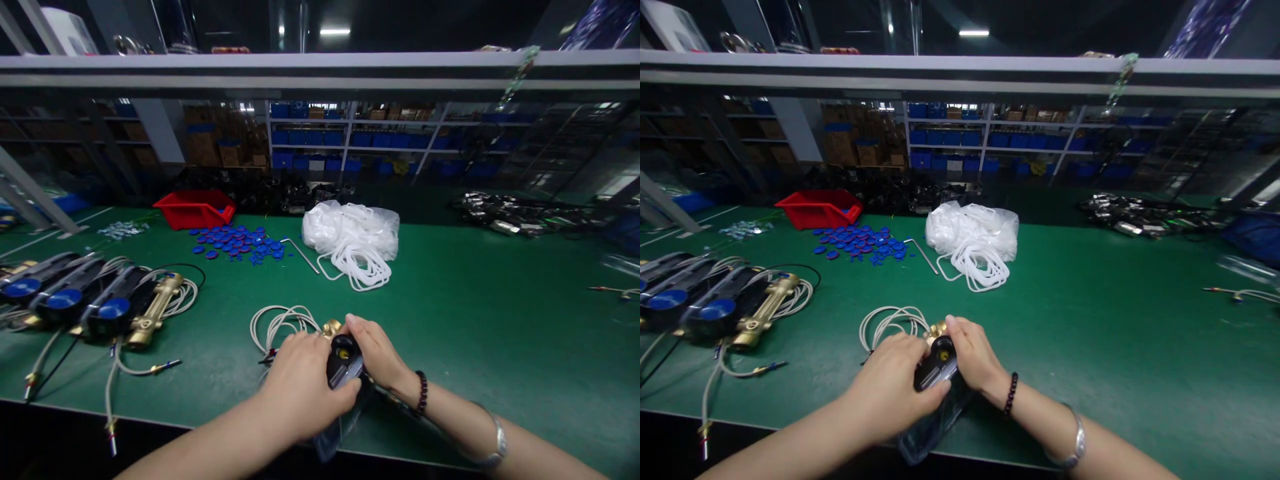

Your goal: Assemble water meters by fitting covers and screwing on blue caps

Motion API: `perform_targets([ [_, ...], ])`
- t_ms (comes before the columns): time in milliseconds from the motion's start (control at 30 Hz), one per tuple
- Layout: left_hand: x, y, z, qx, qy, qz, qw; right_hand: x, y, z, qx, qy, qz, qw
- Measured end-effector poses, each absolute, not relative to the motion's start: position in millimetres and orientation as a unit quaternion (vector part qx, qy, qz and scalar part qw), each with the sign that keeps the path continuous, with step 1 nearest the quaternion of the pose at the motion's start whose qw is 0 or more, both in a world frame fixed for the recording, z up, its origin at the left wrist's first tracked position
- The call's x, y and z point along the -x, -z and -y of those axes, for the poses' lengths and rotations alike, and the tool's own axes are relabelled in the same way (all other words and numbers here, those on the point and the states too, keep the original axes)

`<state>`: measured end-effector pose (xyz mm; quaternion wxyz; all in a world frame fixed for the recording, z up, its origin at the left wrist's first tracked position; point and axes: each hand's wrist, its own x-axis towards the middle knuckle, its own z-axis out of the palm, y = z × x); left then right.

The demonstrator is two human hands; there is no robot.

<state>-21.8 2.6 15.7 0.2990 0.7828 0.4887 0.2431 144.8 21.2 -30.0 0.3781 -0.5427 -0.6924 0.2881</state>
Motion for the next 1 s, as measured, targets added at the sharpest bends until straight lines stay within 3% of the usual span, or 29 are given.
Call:
perform_targets([
  [133, 54.2, 3.5, 35.3, -0.781, -0.290, -0.518, 0.194, -144.0, 4.8, -12.9, 0.511, -0.223, 0.767, 0.319],
  [267, 62.1, 20.2, 42.9, -0.751, -0.252, -0.565, 0.230, -123.6, -15.6, -9.8, 0.416, -0.148, 0.891, 0.107],
  [333, 58.1, 24.8, 33.5, -0.758, -0.234, -0.546, 0.267, -113.2, -16.9, -10.6, 0.410, -0.136, 0.901, 0.041],
  [467, 51.8, 34.4, 15.5, -0.777, -0.254, -0.484, 0.312, -104.6, -12.2, -14.8, 0.419, -0.128, 0.899, 0.028],
  [867, 52.5, 37.1, 16.0, -0.740, -0.276, -0.492, 0.366, -100.0, -15.7, -21.5, 0.422, -0.140, 0.896, 0.011],
  [1000, 79.3, 37.2, 19.5, -0.685, -0.358, -0.490, 0.403, -112.3, -25.7, -23.9, 0.368, -0.227, 0.901, 0.034],
])
